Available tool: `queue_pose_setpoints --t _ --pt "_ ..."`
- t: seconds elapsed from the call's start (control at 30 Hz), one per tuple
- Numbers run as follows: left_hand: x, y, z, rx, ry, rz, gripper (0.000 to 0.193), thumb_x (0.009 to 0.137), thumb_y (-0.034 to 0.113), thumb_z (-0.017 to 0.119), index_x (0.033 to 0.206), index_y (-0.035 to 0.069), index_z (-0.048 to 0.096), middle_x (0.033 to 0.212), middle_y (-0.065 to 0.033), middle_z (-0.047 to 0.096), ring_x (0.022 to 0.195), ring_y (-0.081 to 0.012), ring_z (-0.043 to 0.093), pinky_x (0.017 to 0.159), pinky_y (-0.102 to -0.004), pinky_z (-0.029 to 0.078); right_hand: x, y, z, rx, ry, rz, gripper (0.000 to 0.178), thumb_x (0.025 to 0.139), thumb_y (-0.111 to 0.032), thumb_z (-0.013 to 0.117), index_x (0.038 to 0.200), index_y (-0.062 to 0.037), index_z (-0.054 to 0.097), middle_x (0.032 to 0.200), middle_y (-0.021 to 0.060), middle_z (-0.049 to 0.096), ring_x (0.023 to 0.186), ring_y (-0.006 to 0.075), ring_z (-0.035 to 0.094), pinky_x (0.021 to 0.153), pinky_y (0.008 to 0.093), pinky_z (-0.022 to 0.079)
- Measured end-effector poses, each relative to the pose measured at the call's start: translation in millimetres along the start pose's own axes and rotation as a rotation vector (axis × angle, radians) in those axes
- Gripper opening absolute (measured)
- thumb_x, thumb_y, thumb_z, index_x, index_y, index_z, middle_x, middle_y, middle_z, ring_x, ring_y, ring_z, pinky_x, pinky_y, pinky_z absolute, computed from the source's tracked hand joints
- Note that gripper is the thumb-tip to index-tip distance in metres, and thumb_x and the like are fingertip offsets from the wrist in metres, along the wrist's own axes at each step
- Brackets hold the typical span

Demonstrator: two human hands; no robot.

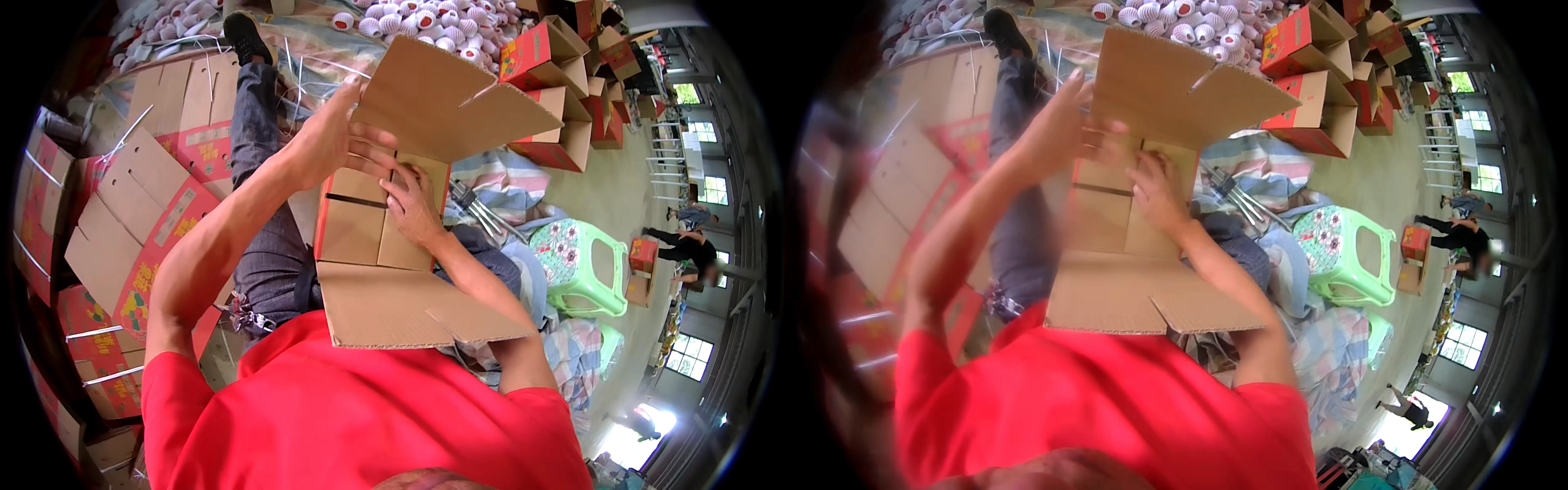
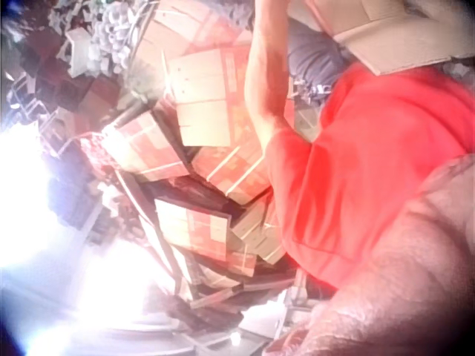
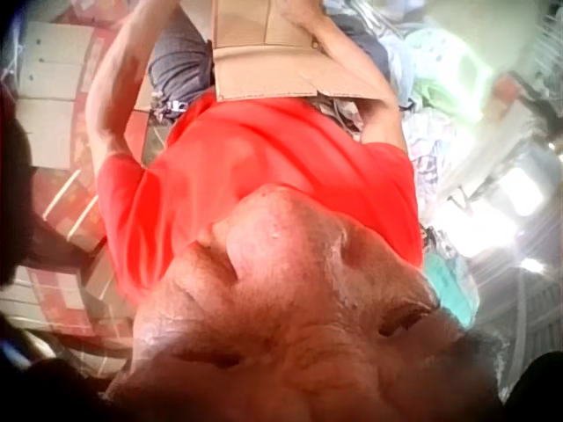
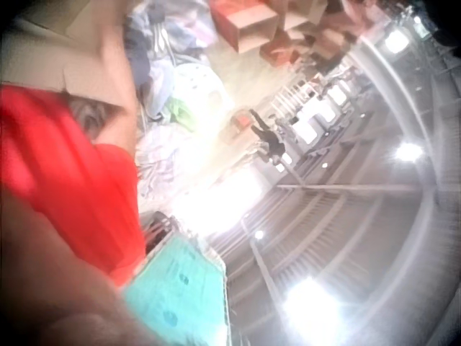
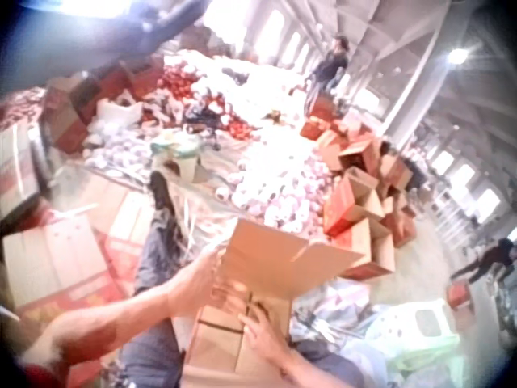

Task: The person sits on the floor and repeatedly folds flat cardboard sheets into small boxes by hand. They fold the side flaps, tuck the tabs, and then place the finished boxes aside. The process is repeated multiple times with identical boxes.

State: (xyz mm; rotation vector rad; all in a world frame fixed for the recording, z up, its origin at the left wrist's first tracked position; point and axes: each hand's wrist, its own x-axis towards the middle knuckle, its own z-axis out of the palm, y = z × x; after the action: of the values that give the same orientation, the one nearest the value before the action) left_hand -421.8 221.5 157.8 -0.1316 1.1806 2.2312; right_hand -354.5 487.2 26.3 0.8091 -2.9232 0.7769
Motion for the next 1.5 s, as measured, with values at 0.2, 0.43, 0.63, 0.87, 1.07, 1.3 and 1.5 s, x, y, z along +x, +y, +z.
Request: queue_pose_setpoints --t 0.2,0.43,0.63,0.87,1.07,1.3,1.5 --pt "20.3 1.3 25.5 -0.252 0.021 -0.06 0.068 0.109 0.054 0.049 0.153 0.004 0.039 0.135 -0.0284 0.057 0.118 -0.0465 0.066 0.099 -0.0597 0.058 -4.0 1.4 -2.1 0.051 -0.051 0.039 0.04 0.093 -0.007 0.068 0.133 -0.0112 0.071 0.16 0.0165 0.044 0.146 0.045 0.035 0.123 0.0554 0.034" --pt "-38.7 -42.4 51.9 -0.348 0.145 0.085 0.032 0.105 0.022 0.058 0.129 0.004 0.048 0.138 -0.0205 0.056 0.123 -0.0369 0.064 0.101 -0.0562 0.058 -19.0 25.7 15.2 -0.04 -0.029 0.014 0.034 0.095 -0.012 0.067 0.128 -0.0096 0.071 0.146 0.0177 0.057 0.136 0.045 0.049 0.113 0.0562 0.043" --pt "-73.2 -64.1 51.5 -0.309 0.138 0.042 0.055 0.098 0.006 0.066 0.148 0.005 0.044 0.138 -0.0168 0.06 0.12 -0.0297 0.068 0.099 -0.0493 0.061 -12.8 9.4 0.2 -0.068 -0.085 0.04 0.035 0.095 -0.015 0.067 0.129 -0.0092 0.07 0.142 0.0183 0.059 0.134 0.0433 0.052 0.111 0.0553 0.044" --pt "-66.6 -65.3 31.6 -0.361 -0.085 -0.264 0.046 0.096 0.002 0.069 0.139 -0.003 0.056 0.129 -0.0146 0.068 0.117 -0.0283 0.071 0.101 -0.0457 0.061 -12.4 8.9 -6.5 -0.103 -0.114 0.076 0.036 0.096 -0.018 0.068 0.131 -0.0087 0.069 0.138 0.0191 0.061 0.131 0.0412 0.054 0.108 0.0542 0.046" --pt "-10.1 -69.7 -2.6 0.005 -0.154 -0.013 0.055 0.094 0.007 0.073 0.145 -0.002 0.054 0.132 -0.0118 0.068 0.118 -0.0225 0.068 0.103 -0.0393 0.057 -16.8 15.6 -12.8 -0.141 -0.173 0.19 0.038 0.096 -0.021 0.068 0.132 -0.0083 0.068 0.134 0.0197 0.063 0.129 0.0394 0.056 0.105 0.0532 0.047" --pt "43.3 -93.8 -39.8 0.428 -0.074 0.464 0.056 0.097 0.011 0.075 0.147 -0.003 0.053 0.13 -0.0063 0.067 0.117 -0.0145 0.062 0.102 -0.0336 0.053 -5.5 8.6 -4.1 -0.114 -0.122 0.032 0.04 0.096 -0.024 0.068 0.132 -0.0054 0.067 0.129 0.0207 0.065 0.123 0.0392 0.06 0.1 0.0513 0.05" --pt "55.8 -110.8 -49.6 0.579 0.109 0.696 0.05 0.098 0.008 0.074 0.143 -0.001 0.055 0.125 -0.0127 0.07 0.114 -0.0156 0.064 0.101 -0.0349 0.054 -7.6 -12.6 -4.2 -0.08 -0.176 0.019 0.038 0.092 -0.015 0.07 0.126 0.0015 0.066 0.131 0.0226 0.063 0.121 0.0433 0.062 0.101 0.0517 0.05"
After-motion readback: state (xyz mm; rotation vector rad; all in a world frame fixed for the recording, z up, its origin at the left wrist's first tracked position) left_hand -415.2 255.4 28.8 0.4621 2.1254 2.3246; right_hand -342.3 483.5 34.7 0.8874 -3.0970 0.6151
